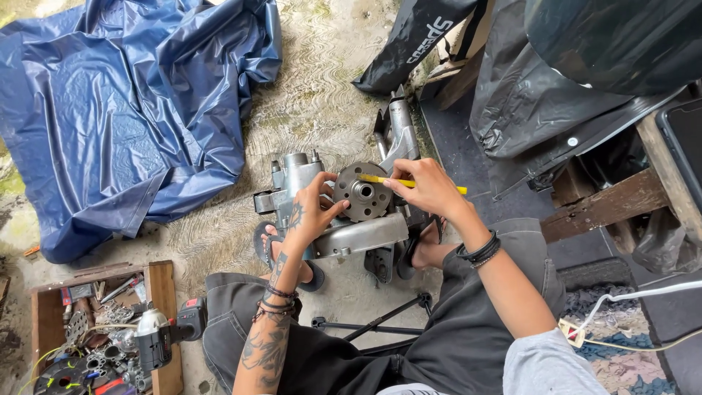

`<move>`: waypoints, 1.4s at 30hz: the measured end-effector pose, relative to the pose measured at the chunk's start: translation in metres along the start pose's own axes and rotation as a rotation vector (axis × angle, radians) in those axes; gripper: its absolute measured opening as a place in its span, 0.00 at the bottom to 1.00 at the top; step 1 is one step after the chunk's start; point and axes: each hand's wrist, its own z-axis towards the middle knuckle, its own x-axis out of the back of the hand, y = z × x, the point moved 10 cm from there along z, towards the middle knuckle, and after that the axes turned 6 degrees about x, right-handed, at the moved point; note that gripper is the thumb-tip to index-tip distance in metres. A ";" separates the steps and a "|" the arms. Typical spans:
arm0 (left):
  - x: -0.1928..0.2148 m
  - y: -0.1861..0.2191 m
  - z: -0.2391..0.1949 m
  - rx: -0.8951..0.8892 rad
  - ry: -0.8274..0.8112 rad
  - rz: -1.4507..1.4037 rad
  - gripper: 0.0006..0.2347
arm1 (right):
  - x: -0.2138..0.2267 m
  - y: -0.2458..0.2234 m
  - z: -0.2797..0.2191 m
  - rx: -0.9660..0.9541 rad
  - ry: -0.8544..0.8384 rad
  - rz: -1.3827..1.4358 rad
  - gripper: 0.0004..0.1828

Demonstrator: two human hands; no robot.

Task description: Cleaning a circular metal engine component using a small yellow scraping tool.

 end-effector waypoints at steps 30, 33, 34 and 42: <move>-0.004 -0.006 0.001 -0.026 0.009 0.029 0.21 | 0.000 0.016 0.000 -0.005 0.071 0.020 0.08; -0.005 -0.007 0.003 -0.037 0.018 0.018 0.21 | 0.001 0.009 0.001 0.000 0.058 0.022 0.08; -0.006 -0.009 0.001 -0.038 0.013 0.008 0.21 | -0.002 0.009 -0.002 -0.008 0.050 0.022 0.08; -0.003 -0.001 0.001 -0.046 0.000 -0.006 0.21 | 0.005 0.018 -0.002 -0.012 0.066 -0.022 0.09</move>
